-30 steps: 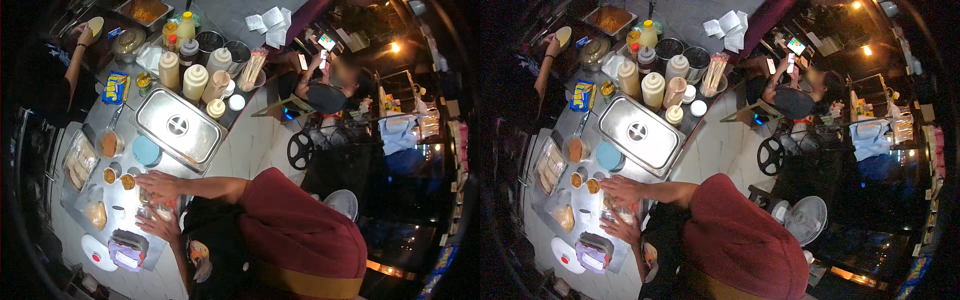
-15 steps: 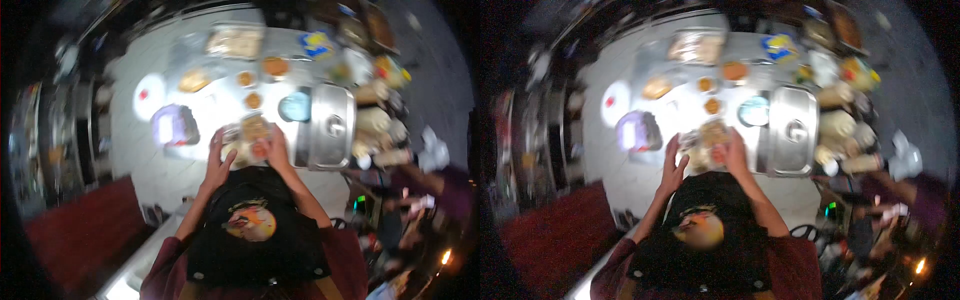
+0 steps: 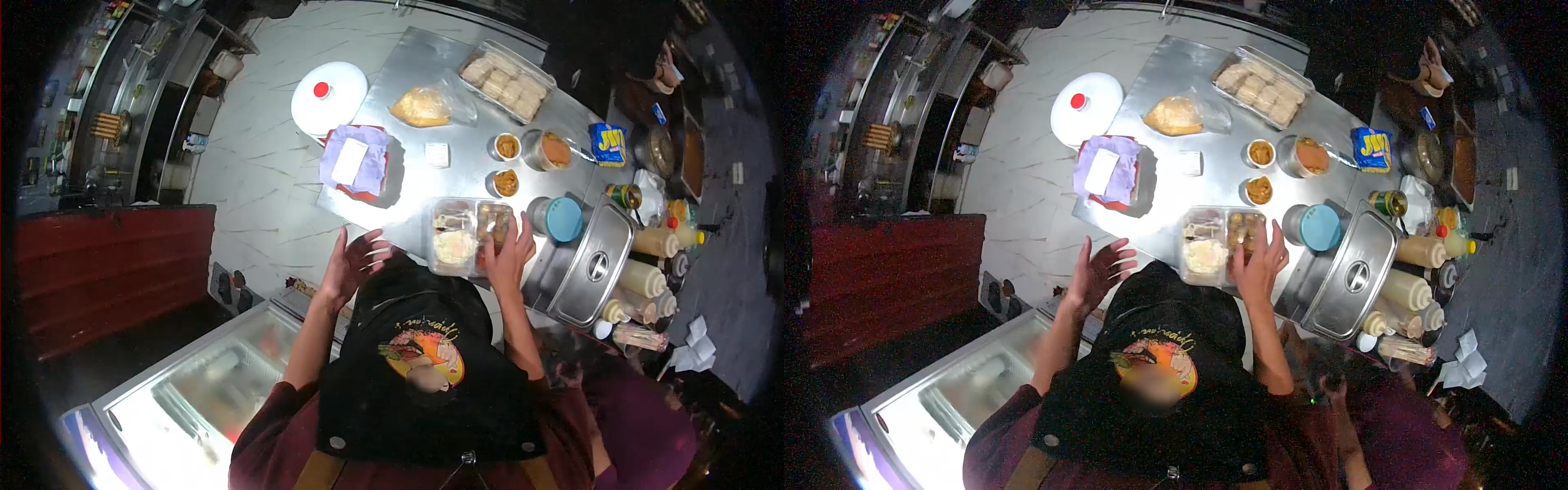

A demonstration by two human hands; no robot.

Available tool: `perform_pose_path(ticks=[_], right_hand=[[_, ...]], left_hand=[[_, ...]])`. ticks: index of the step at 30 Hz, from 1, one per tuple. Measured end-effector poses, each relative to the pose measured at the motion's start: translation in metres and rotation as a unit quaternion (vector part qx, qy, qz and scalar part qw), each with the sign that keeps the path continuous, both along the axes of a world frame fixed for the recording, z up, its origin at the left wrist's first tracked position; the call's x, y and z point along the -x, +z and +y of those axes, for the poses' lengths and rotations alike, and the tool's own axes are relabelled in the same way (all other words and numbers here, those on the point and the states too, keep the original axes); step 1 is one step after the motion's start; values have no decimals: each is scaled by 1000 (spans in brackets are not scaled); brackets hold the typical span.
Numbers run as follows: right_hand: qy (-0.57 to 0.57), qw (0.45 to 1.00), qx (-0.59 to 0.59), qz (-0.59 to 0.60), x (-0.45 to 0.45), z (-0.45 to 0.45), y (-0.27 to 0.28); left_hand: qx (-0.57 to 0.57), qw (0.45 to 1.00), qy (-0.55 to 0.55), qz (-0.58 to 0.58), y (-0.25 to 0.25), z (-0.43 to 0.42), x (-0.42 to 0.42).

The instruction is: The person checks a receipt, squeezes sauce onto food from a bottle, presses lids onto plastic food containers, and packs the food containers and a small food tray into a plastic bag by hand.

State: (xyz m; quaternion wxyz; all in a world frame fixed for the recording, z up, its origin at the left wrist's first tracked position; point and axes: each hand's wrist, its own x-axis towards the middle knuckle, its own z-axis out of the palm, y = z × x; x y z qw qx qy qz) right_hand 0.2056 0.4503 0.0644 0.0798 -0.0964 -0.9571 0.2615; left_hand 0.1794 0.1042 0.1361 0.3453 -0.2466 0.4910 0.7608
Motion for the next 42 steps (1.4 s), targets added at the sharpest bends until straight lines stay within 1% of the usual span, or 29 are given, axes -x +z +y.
perform_pose_path(ticks=[2, 3, 6, 7, 9, 10, 11, 12, 13, 14, 16, 17, 19, 20, 23, 24, 26, 27, 30, 33, 36, 37, 39, 40, 42], right_hand=[[-12, 1000, -1, 1, 4, -17, 8], [-20, 1000, -3, 0, 4, -26, 10], [-36, 999, -12, -17, 0, -51, 11], [-39, 999, -17, -23, -1, -60, 12], [-35, 998, -32, -32, -4, -76, 9], [-34, 998, -39, -35, 0, -85, 10], [-33, 998, -53, -29, 2, -93, 11], [-32, 997, -68, -26, 4, -102, 19], [-30, 996, -84, -22, 8, -110, 22], [-23, 999, -46, 2, 11, -118, 22], [-7, 998, 32, 51, 23, -134, 20], [8, 996, 84, 34, 30, -145, 17], [36, 981, 188, 1, 49, -175, 12], [64, 978, 200, -8, 64, -192, 12], [126, 964, 235, 3, 109, -238, 22], [143, 958, 249, 13, 119, -248, 25], [147, 955, 256, 24, 128, -260, 30], [149, 954, 259, 29, 130, -262, 31], [127, 968, 214, 30, 121, -257, 25], [94, 976, 194, 29, 100, -236, 23], [26, 985, 171, 11, 72, -211, 19], [3, 986, 166, 10, 62, -201, 12], [-33, 986, 152, 52, 35, -178, -2], [-53, 986, 143, 71, 26, -172, -3], [-93, 993, 29, 64, 8, -161, -5]], left_hand=[[71, 993, 54, -74, -55, -43, -13], [106, 985, 78, -112, -61, -56, -11], [-45, 975, 181, -120, -77, -90, -6], [12, 981, 161, -106, -90, -100, -4], [127, 982, 119, -74, -132, -119, 3], [166, 967, 165, -97, -144, -122, 9], [263, 954, 145, 2, -156, -127, 15], [353, 922, 121, 101, -165, -129, 22], [436, 872, 96, 200, -172, -127, 31], [462, 841, 105, 262, -130, -111, 49], [432, 838, 118, 311, -130, -117, 82], [417, 836, 125, 334, -132, -120, 99], [371, 865, 118, 316, -152, -129, 141], [347, 879, 114, 306, -160, -131, 158], [385, 855, 40, 345, -125, -118, 192], [386, 856, 58, 339, -130, -116, 200], [424, 847, 24, 321, -138, -121, 205], [442, 841, 7, 312, -133, -121, 208], [440, 842, 38, 311, -111, -114, 207], [403, 854, 33, 328, -129, -116, 208], [403, 849, 36, 340, -135, -118, 208], [422, 827, 31, 371, -141, -120, 208], [456, 778, 21, 432, -151, -126, 207], [451, 781, 25, 432, -143, -127, 206], [430, 793, 27, 432, -130, -126, 202]])
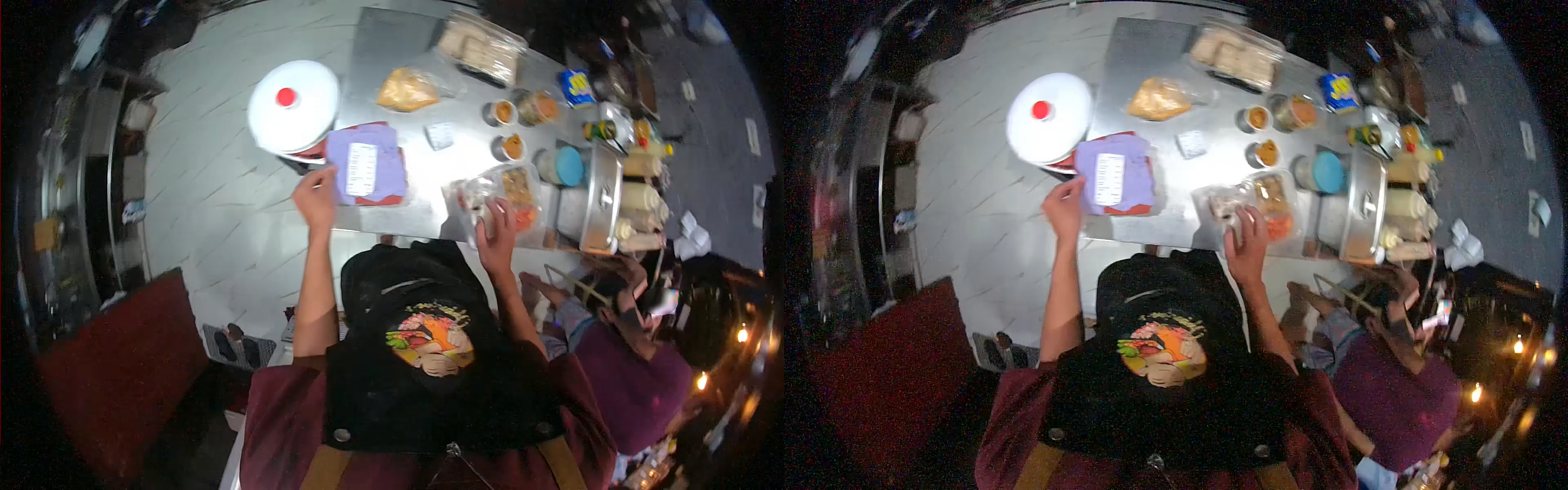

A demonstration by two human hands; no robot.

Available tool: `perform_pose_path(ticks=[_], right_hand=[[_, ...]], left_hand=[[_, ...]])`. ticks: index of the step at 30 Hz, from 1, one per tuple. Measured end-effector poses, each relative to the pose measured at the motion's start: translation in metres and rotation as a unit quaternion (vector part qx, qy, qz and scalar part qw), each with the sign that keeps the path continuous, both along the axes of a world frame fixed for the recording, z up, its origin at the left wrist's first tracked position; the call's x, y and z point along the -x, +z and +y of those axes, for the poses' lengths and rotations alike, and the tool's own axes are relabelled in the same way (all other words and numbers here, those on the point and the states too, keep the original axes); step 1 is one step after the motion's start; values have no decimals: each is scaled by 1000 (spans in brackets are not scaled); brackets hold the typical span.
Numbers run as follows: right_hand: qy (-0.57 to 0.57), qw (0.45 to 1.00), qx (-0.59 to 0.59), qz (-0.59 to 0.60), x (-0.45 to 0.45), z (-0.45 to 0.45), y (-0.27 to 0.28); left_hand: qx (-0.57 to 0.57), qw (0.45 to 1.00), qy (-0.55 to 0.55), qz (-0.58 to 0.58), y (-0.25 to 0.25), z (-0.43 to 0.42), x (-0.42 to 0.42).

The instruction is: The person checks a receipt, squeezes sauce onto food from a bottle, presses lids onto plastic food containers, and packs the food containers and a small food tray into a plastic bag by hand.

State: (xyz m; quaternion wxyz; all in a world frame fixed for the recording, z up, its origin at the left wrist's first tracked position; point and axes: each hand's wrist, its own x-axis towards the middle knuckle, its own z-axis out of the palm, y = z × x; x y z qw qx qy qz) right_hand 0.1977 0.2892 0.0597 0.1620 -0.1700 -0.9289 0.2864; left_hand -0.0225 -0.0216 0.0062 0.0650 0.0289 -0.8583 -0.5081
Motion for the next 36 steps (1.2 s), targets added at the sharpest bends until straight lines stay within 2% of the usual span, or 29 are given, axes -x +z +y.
perform_pose_path(ticks=[1, 2, 4, 6, 10, 13, 15, 17, 19, 21, 22, 25, 26, 29, 31, 33, 34, 36], right_hand=[[-27, 998, -60, -14, -11, 7, 3], [-43, 998, -38, -39, -21, 11, 2], [-37, 990, -84, -106, -35, 16, 3], [-22, 986, -85, -144, -40, 18, 2], [-23, 988, -79, -132, -36, 15, 13], [-16, 990, -54, -128, -43, 29, 9], [-2, 993, -13, -114, -47, 47, 7], [-75, 994, -47, -70, -48, 66, 6], [-156, 984, -65, -55, -50, 81, 5], [-244, 965, -70, -67, -52, 99, 3], [-244, 969, -23, -13, -55, 113, -6], [-259, 958, 115, -38, -73, 137, -28], [-264, 945, 191, -33, -78, 141, -35], [-274, 881, 385, -6, -81, 144, -47], [-286, 834, 470, 28, -76, 146, -54], [-272, 845, 460, 7, -78, 151, -57], [-265, 850, 456, -3, -78, 152, -58], [-260, 854, 451, -20, -81, 148, -60]], left_hand=[[18, 1000, 13, -7, -1, 0, -1], [36, 999, 24, -13, -4, -2, 0], [66, 990, 54, -111, -2, -2, 2], [78, 992, 85, -47, 7, 5, -5], [116, 982, 114, 99, 56, 33, -19], [106, 974, -10, 201, 95, 79, -41], [28, 981, -127, 144, 84, 115, -58], [-53, 961, -271, -7, 77, 159, -72], [-83, 944, -290, -132, 48, 194, -89], [-54, 937, -280, -203, 22, 209, -98], [-39, 931, -274, -237, 14, 217, -102], [-114, 914, -260, -289, 4, 219, -112], [-198, 886, -221, -356, 3, 219, -115], [-255, 873, -221, -352, 11, 215, -127], [-226, 868, -249, -366, 15, 211, -134], [-179, 859, -282, -388, 16, 205, -143], [-192, 854, -285, -390, 25, 200, -150], [-185, 858, -254, -405, 15, 195, -158]])
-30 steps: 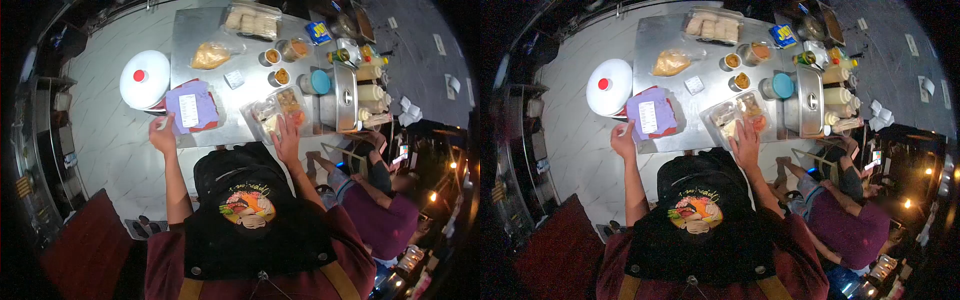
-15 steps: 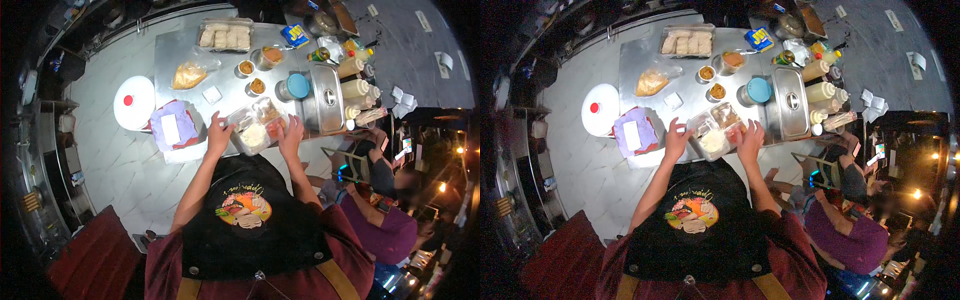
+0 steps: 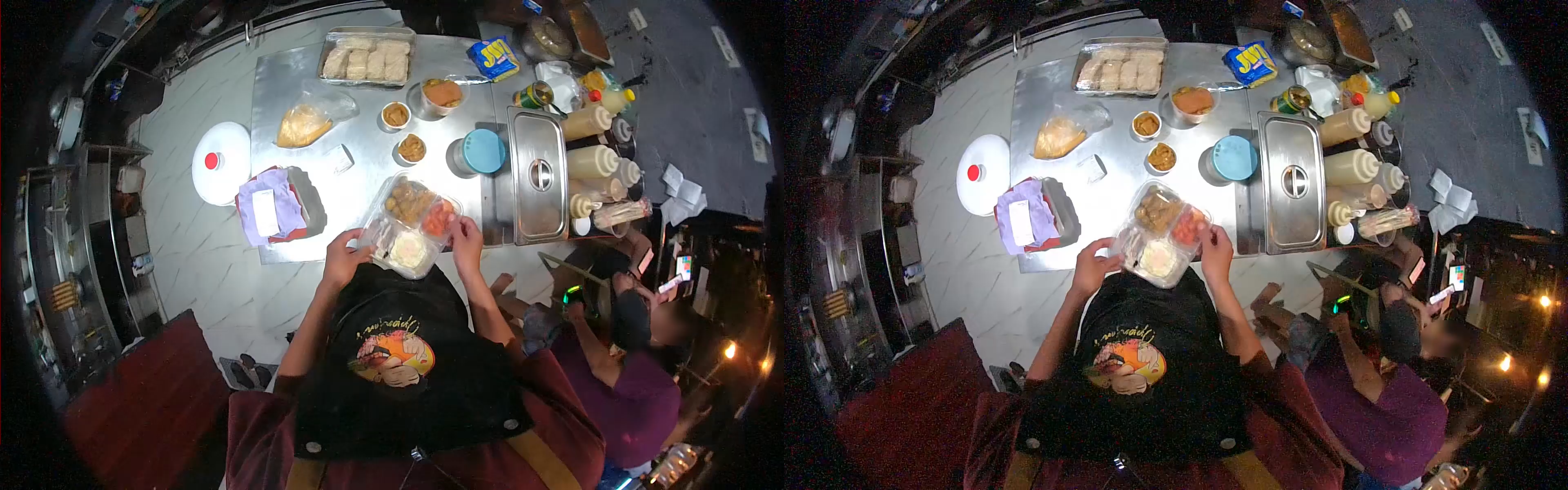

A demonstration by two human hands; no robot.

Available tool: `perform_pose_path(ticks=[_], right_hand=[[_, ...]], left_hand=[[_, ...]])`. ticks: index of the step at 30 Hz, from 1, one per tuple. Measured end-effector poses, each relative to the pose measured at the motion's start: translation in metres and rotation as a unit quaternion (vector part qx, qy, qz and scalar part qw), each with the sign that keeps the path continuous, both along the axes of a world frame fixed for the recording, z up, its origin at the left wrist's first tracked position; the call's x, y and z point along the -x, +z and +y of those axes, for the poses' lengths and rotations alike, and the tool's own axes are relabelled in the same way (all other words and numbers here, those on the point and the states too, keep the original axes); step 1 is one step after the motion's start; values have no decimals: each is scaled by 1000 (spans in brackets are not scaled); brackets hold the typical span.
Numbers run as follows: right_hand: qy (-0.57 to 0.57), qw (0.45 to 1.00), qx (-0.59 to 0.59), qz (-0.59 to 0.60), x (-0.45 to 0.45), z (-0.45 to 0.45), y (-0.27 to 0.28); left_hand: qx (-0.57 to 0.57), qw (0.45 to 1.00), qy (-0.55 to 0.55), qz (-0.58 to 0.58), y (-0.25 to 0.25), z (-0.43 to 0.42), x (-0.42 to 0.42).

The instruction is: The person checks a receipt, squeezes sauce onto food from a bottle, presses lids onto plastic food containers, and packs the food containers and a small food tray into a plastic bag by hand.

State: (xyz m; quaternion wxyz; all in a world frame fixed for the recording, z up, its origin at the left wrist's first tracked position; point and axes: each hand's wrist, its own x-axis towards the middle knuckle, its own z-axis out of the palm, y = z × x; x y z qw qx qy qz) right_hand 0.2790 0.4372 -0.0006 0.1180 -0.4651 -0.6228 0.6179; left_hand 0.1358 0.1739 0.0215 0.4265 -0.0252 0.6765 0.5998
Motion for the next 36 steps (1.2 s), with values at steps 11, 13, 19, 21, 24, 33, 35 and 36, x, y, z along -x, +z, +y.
perform_pose_path(ticks=[11, 13, 19, 21, 24, 33, 35, 36], right_hand=[[-5, 999, -43, 28, 2, -24, -9], [-32, 995, 93, 34, -1, -17, -31], [-47, 986, 93, 132, 6, -3, -14], [-47, 986, 86, 135, 13, 8, 9], [-17, 993, 43, 111, 30, 25, 54], [388, 917, -88, 26, 107, 62, 79], [485, 859, -162, -24, 137, 47, 69], [532, 822, -196, -51, 149, 38, 65]], left_hand=[[20, 978, 167, -126, -11, -2, -21], [7, 968, 235, -88, -20, -3, -32], [1, 983, 179, -35, -57, -14, -45], [37, 989, 142, 5, -63, -11, -33], [77, 982, 152, 83, -32, 16, 5], [93, 970, 180, 136, -51, 28, 38], [65, 977, 189, 74, -46, 19, 11], [37, 977, 204, 55, -51, 18, 4]])
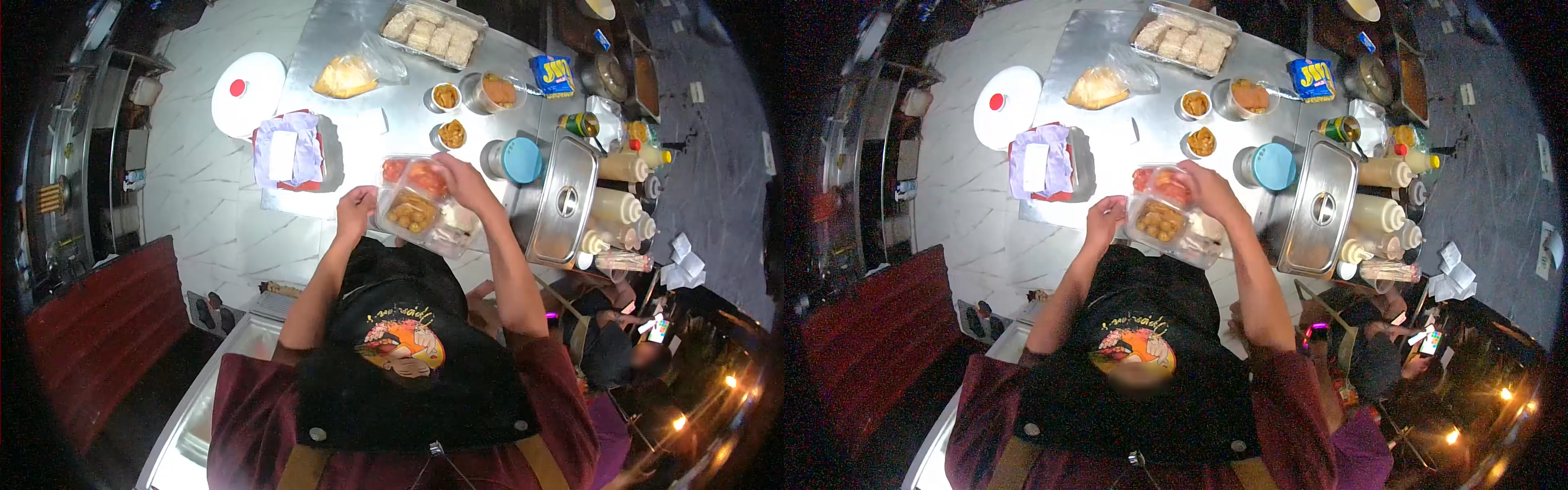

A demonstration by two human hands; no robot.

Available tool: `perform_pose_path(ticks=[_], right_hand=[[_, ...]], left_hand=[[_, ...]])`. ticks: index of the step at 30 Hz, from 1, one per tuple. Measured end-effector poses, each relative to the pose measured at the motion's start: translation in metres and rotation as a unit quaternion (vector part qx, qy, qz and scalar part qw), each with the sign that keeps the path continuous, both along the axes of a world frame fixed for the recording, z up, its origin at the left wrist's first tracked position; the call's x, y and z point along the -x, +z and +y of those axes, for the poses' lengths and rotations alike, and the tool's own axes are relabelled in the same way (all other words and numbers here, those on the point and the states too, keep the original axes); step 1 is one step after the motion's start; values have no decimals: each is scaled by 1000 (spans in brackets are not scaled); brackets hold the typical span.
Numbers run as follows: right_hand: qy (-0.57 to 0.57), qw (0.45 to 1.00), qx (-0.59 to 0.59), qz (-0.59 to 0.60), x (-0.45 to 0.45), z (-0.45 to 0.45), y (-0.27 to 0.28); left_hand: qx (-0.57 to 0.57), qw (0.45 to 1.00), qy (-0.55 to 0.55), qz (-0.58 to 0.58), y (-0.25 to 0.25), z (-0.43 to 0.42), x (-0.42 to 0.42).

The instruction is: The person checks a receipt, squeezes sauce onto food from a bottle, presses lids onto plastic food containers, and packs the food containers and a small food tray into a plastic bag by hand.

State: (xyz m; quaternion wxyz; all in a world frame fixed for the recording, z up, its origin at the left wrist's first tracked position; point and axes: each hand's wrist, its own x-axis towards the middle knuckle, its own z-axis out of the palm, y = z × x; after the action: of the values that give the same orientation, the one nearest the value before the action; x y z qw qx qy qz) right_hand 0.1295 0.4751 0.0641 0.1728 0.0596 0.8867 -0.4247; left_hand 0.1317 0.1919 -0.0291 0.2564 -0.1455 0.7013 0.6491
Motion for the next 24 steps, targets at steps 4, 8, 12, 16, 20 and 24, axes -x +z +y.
perform_pose_path(ticks=[4, 8, 12, 16, 20, 24], right_hand=[[96, 993, -58, -34, 34, -34, 4], [103, 989, -103, -5, 47, -51, -1], [69, 962, -89, 248, 33, -44, -16], [-200, 929, -184, 252, -41, -43, -11], [-422, 892, -82, 142, -106, -40, -75], [-392, 915, 94, 40, -97, -35, -56]], left_hand=[[-85, 994, 28, -63, -13, -6, -7], [-33, 998, 7, -61, 17, -2, -3], [24, 996, -89, 1, 34, 3, -4], [67, 988, -131, 54, 37, 7, -8], [153, 974, -141, 92, -17, 15, -35], [128, 972, -186, 64, 32, 15, -19]])
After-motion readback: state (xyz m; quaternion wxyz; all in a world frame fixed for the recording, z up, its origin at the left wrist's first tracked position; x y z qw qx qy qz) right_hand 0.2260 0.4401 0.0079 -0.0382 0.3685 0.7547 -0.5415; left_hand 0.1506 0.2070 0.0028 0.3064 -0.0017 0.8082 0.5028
